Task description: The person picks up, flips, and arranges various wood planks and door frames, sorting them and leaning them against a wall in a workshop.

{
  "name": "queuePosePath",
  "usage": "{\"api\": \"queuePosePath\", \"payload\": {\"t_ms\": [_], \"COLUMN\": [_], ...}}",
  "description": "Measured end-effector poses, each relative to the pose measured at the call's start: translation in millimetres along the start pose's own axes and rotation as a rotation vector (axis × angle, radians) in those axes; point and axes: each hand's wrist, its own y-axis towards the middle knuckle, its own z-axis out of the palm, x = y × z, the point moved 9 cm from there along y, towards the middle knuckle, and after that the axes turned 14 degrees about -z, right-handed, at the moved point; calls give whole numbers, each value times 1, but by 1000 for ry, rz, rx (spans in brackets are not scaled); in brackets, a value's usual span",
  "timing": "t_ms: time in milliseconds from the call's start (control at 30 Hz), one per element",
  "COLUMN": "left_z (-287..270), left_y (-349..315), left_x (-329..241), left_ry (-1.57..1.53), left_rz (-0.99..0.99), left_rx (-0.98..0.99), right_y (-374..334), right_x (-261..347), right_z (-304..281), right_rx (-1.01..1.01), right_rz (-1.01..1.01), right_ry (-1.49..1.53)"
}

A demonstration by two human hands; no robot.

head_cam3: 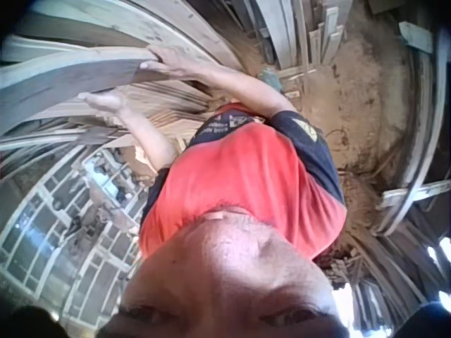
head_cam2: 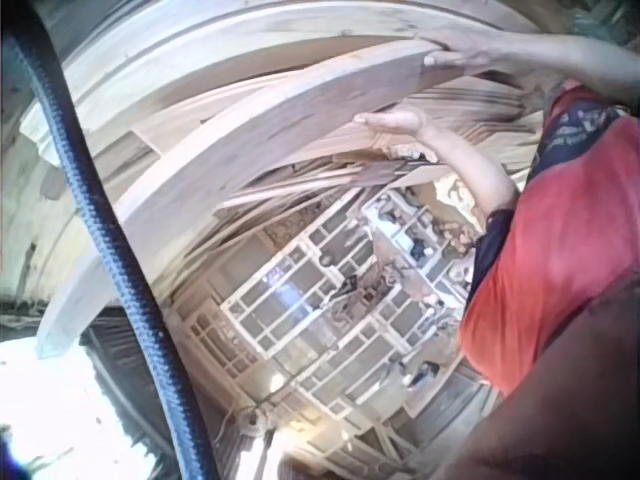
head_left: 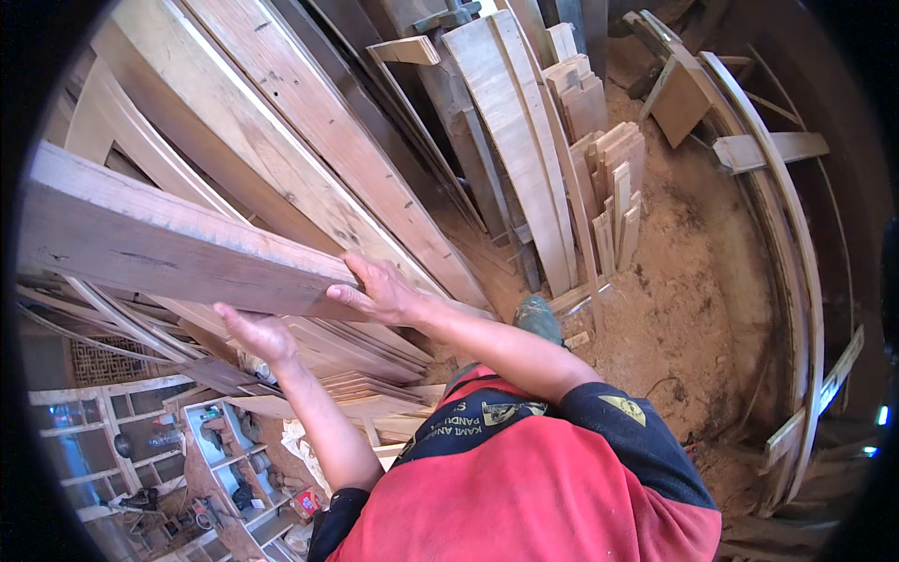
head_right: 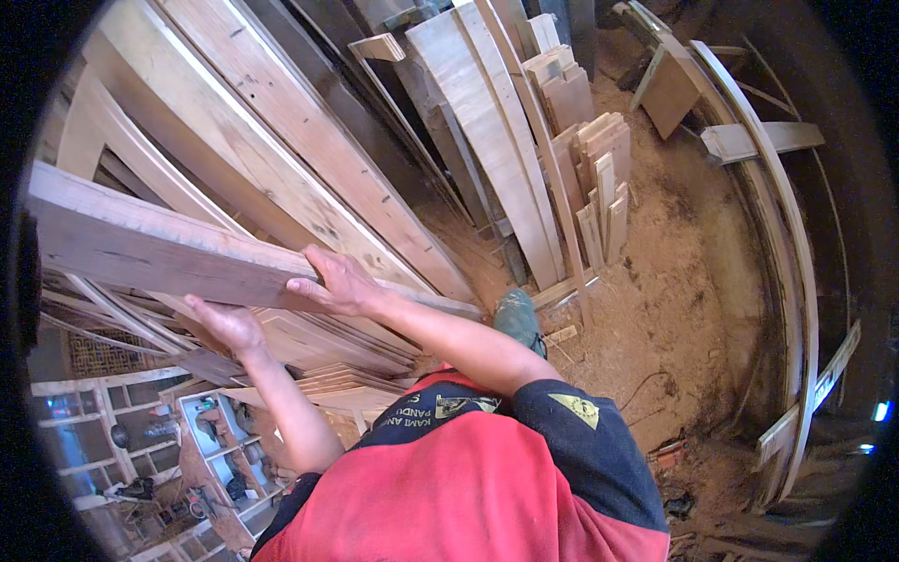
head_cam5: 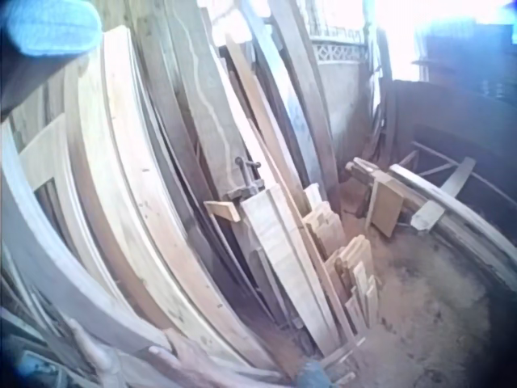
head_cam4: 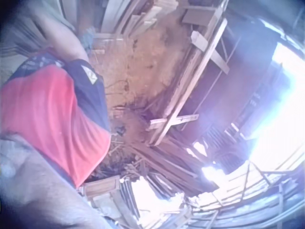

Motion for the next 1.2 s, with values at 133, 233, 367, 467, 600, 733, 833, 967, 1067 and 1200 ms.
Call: {"api": "queuePosePath", "payload": {"t_ms": [133,233,367,467,600,733,833,967,1067,1200], "left_z": [12,12,27,51,90,135,157,172,191,177], "left_y": [-2,-1,-35,-56,-74,-88,-79,-84,-68,-37], "left_x": [17,13,5,-9,-66,-129,-145,-139,-101,-50], "left_ry": [-15,122,24,41,79,150,107,40,1,-7], "left_rz": [-33,74,63,33,206,309,263,158,136,186], "left_rx": [65,28,3,-3,-88,-69,22,-85,5,97], "right_y": [-5,-17,-33,-41,-25,10,24,30,25,25], "right_x": [-5,-11,8,26,73,117,137,139,110,56], "right_z": [-9,-10,-28,-46,-85,-111,-137,-163,-193,-175], "right_rx": [73,58,-54,-131,-240,-202,-210,-295,-298,-239], "right_rz": [72,94,-70,-154,-233,-270,-284,-342,-310,-239], "right_ry": [-96,-104,-167,-195,-269,-257,-272,-286,-367,-355]}}
